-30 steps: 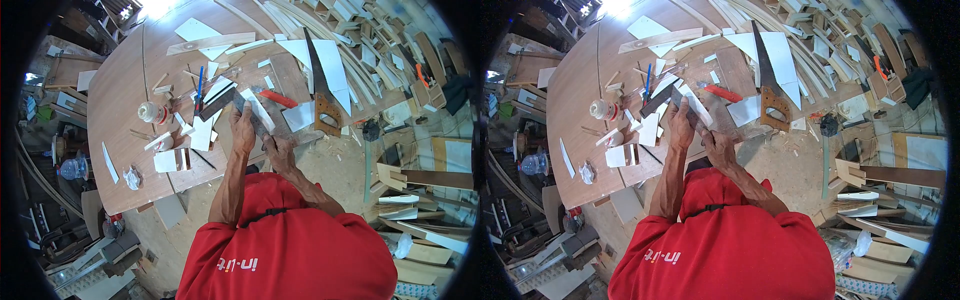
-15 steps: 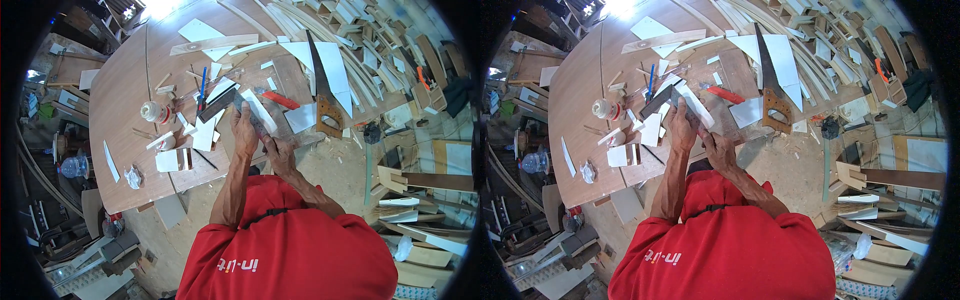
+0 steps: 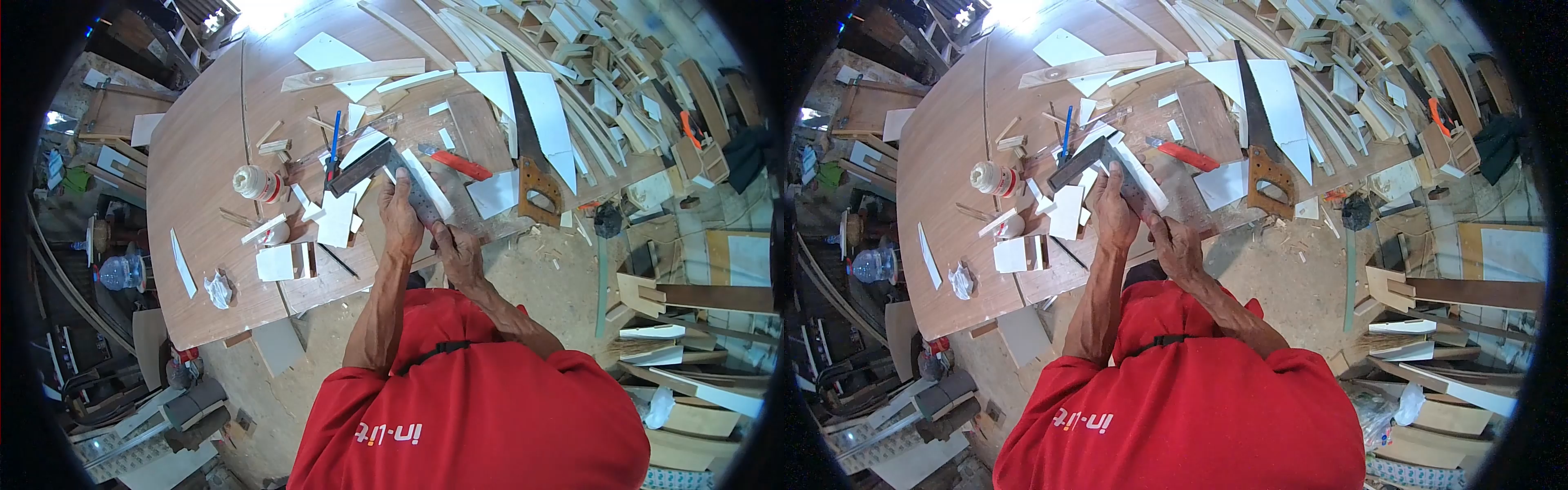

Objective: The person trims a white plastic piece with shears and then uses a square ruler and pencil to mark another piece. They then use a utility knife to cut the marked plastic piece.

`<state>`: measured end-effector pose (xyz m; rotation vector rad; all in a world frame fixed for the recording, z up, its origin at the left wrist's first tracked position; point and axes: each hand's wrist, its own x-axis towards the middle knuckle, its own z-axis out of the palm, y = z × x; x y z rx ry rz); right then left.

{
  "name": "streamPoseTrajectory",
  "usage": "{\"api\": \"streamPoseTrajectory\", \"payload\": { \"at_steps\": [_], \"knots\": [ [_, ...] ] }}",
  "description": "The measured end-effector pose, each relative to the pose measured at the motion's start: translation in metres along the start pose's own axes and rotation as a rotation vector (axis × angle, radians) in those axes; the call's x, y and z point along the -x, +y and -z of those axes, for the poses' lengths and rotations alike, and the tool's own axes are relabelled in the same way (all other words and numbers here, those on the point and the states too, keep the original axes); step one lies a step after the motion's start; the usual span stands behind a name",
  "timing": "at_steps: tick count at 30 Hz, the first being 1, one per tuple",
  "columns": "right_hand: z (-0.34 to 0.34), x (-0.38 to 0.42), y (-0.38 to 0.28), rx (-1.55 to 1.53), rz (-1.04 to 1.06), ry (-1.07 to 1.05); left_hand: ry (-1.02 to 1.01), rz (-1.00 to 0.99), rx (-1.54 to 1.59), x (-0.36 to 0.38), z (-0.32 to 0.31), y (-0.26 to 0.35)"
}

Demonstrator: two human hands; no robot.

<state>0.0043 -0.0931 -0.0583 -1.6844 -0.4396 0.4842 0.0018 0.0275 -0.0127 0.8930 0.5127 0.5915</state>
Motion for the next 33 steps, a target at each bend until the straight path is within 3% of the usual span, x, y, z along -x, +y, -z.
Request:
{"api": "streamPoseTrajectory", "payload": {
  "at_steps": [6,14,33],
  "knots": [
    [0.002,0.0,-0.005,0.1,-0.036,-0.043,0.046,-0.017,0.062,0.002,0.001,0.0],
    [0.002,0.002,-0.005,0.101,-0.074,-0.071,0.004,-0.091,-0.102,0.002,0.01,-0.001],
    [0.003,0.003,-0.011,0.119,-0.117,-0.091,-0.031,-0.045,-0.15,0.004,0.014,-0.001]
  ]
}}
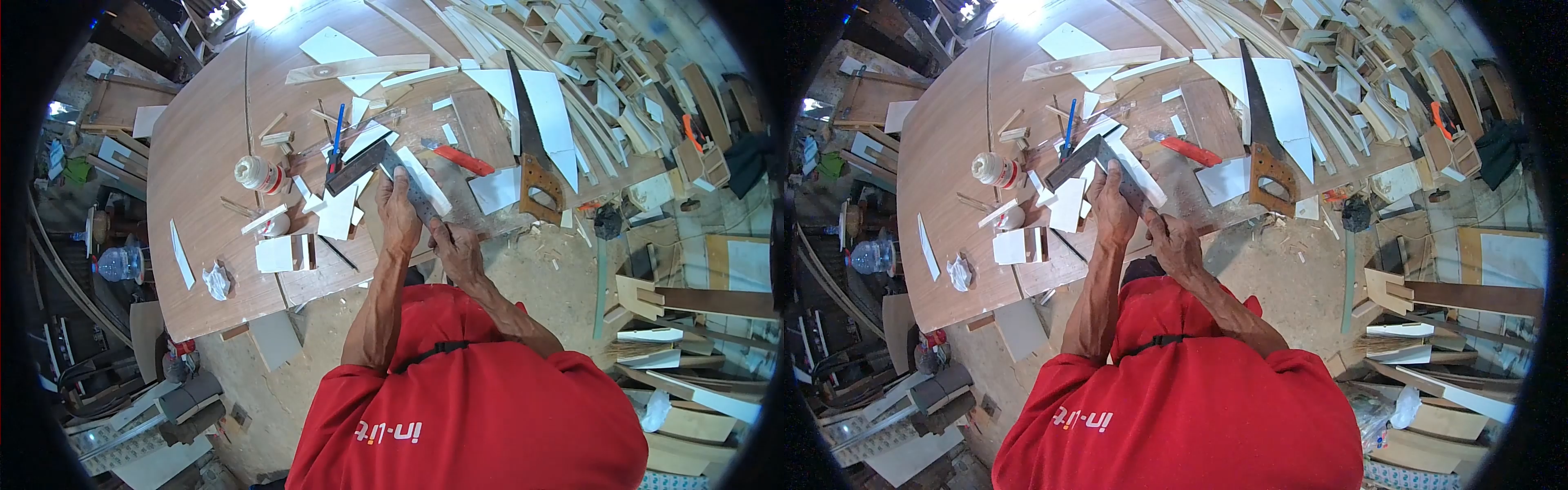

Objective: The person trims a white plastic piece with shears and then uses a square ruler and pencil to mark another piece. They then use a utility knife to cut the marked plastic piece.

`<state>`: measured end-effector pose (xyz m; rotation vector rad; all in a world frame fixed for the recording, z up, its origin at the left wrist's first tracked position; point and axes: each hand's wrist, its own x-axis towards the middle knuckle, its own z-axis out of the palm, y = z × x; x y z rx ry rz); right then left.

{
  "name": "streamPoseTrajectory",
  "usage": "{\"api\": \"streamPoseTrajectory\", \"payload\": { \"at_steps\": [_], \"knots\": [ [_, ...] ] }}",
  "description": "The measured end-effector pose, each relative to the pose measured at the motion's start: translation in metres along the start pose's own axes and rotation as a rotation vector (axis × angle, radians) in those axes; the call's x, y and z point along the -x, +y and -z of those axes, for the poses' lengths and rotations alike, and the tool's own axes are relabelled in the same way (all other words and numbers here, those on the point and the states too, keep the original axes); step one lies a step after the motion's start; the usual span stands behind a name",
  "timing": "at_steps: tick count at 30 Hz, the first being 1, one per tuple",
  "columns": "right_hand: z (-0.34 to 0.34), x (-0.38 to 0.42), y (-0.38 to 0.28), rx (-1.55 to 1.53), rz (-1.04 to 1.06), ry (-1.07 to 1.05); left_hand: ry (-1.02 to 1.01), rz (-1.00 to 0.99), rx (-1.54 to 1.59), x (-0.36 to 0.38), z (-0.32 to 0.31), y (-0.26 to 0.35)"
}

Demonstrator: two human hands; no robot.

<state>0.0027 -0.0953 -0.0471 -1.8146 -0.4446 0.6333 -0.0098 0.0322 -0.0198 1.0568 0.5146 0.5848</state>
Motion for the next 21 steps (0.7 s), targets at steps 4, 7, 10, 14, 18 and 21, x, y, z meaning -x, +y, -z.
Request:
{"api": "streamPoseTrajectory", "payload": {
  "at_steps": [4,7,10,14,18,21],
  "knots": [
    [-0.002,-0.001,0.005,-0.012,-0.018,-0.012,0.077,-0.012,0.014,0.001,-0.005,0.002],
    [-0.003,-0.001,0.004,-0.022,-0.016,-0.014,0.084,-0.035,-0.018,0.0,-0.005,0.001],
    [-0.003,-0.002,0.003,-0.018,0.0,-0.012,0.096,-0.04,-0.025,0.0,-0.005,0.0],
    [-0.004,-0.003,0.004,-0.039,-0.017,-0.028,0.078,-0.064,-0.077,-0.003,0.004,-0.009],
    [-0.004,-0.003,0.002,-0.067,-0.033,-0.049,0.094,-0.076,-0.052,-0.002,0.001,-0.003],
    [-0.007,-0.005,0.01,-0.116,-0.006,-0.051,0.037,-0.008,-0.073,-0.004,0.008,-0.003]
  ]
}}
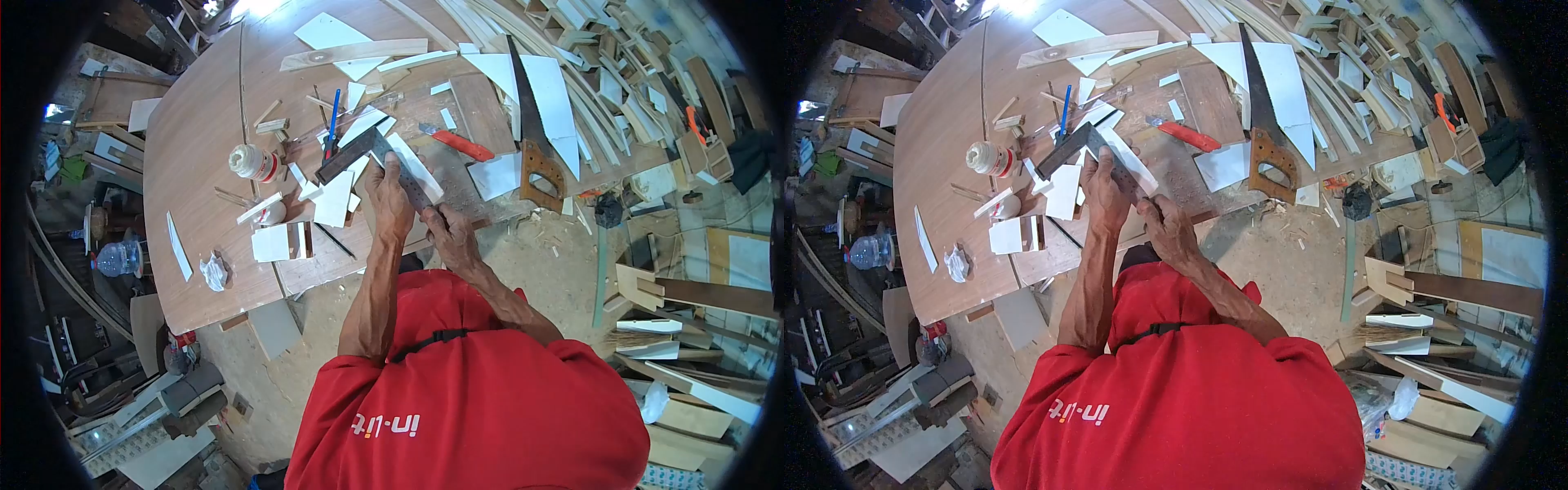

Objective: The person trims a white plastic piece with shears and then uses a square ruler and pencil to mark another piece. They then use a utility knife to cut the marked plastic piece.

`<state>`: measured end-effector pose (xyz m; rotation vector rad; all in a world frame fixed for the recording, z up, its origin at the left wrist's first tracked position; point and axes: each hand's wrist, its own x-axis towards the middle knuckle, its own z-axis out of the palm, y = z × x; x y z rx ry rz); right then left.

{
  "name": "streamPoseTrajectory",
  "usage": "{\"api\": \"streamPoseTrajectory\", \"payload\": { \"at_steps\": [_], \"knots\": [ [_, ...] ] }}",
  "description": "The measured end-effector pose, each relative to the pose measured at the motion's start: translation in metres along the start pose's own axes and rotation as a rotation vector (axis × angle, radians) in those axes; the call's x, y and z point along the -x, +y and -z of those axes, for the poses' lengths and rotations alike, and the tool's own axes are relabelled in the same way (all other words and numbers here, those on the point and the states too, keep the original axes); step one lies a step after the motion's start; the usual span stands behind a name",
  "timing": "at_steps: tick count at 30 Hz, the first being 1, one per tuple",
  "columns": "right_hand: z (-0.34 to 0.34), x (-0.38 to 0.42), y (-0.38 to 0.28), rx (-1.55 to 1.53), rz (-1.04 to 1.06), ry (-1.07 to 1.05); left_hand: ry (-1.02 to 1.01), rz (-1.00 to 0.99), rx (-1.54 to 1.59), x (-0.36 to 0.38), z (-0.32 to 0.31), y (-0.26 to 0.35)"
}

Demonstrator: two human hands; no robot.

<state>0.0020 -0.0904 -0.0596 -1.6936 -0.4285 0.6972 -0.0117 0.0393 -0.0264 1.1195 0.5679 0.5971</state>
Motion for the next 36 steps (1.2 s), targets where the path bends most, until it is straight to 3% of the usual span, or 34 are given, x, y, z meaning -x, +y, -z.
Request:
{"api": "streamPoseTrajectory", "payload": {
  "at_steps": [24,36],
  "knots": [
    [0.0,-0.003,0.008,0.0,0.143,0.039,0.007,0.041,0.072,-0.004,0.003,-0.004],
    [-0.001,0.001,0.002,-0.019,0.085,0.012,0.023,-0.003,0.037,0.0,0.003,-0.003]
  ]
}}
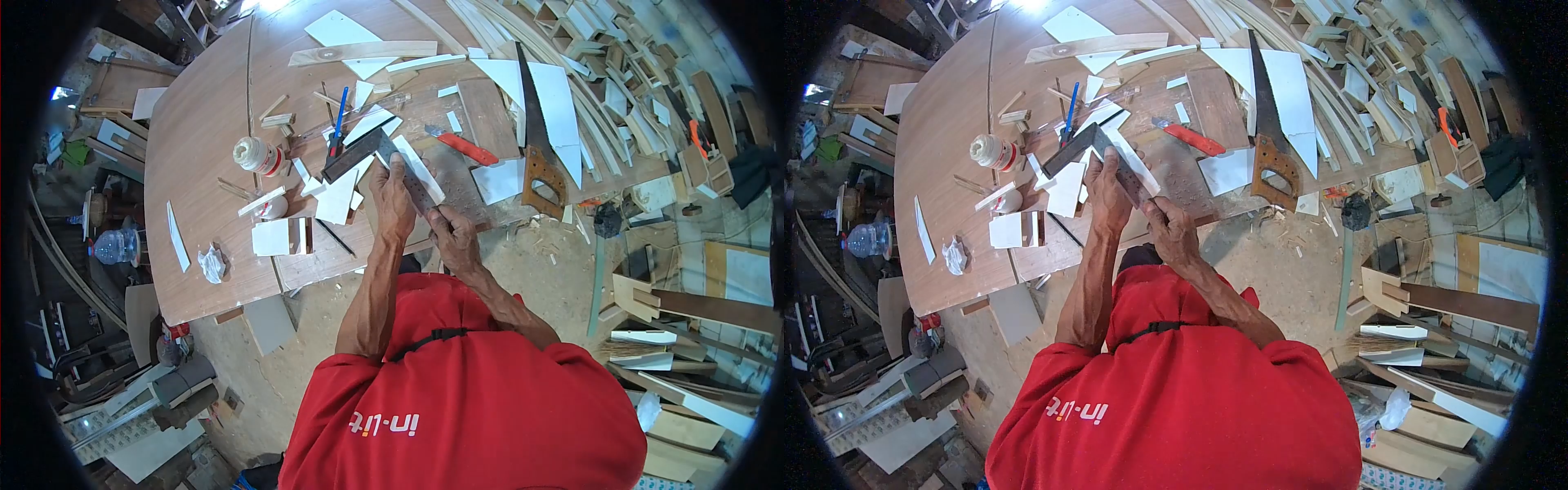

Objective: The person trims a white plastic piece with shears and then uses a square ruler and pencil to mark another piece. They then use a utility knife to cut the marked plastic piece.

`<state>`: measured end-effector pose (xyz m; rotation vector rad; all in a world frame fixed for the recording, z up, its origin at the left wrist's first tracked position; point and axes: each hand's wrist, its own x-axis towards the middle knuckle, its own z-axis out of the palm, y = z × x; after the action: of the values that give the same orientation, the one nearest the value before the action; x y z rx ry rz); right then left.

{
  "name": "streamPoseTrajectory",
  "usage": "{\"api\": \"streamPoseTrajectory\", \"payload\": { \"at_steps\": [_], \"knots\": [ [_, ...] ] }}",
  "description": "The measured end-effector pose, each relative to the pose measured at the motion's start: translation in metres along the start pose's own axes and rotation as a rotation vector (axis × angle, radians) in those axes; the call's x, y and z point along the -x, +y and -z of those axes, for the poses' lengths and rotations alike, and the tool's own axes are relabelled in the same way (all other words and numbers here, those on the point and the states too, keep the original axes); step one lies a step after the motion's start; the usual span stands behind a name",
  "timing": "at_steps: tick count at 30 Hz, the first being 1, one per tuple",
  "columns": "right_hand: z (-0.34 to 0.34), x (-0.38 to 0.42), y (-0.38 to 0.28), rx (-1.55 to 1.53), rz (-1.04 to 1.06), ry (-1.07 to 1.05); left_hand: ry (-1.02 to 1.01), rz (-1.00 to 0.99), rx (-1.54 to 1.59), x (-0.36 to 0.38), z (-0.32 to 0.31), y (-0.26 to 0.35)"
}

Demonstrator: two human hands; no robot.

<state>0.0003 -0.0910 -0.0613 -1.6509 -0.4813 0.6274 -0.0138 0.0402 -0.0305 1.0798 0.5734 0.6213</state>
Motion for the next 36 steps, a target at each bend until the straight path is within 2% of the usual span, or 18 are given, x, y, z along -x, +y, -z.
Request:
{"api": "streamPoseTrajectory", "payload": {
  "at_steps": [10,13,15,19,21,25,27,31,33,36],
  "knots": [
    [-0.002,0.0,0.001,-0.032,0.041,0.009,0.031,-0.002,0.057,0.002,-0.002,0.002],
    [0.001,0.0,-0.007,-0.024,-0.014,-0.03,0.033,-0.001,0.052,0.002,0.004,-0.001],
    [0.004,-0.001,-0.011,-0.072,-0.11,-0.126,0.02,0.002,0.034,0.001,0.011,-0.002],
    [0.011,-0.009,-0.009,-0.125,-0.173,-0.269,0.065,0.021,0.051,0.001,0.019,-0.005],
    [0.009,-0.014,-0.006,-0.082,-0.053,-0.245,0.109,0.036,0.129,0.0,0.022,-0.007],
    [0.0,-0.028,-0.008,-0.092,-0.04,-0.196,0.081,0.049,0.098,0.003,0.031,-0.007],
    [-0.008,-0.037,-0.002,-0.261,-0.085,-0.193,0.117,0.068,-0.025,0.003,0.033,-0.007],
    [-0.02,-0.047,0.011,-0.2,-0.079,-0.249,0.188,0.125,-0.024,0.007,0.033,-0.006],
    [-0.026,-0.048,0.009,-0.139,0.095,-0.177,0.17,0.151,-0.045,0.008,0.041,-0.004],
    [-0.027,-0.046,0.0,-0.166,0.008,-0.229,0.146,0.135,-0.122,0.007,0.05,-0.002]
  ]
}}
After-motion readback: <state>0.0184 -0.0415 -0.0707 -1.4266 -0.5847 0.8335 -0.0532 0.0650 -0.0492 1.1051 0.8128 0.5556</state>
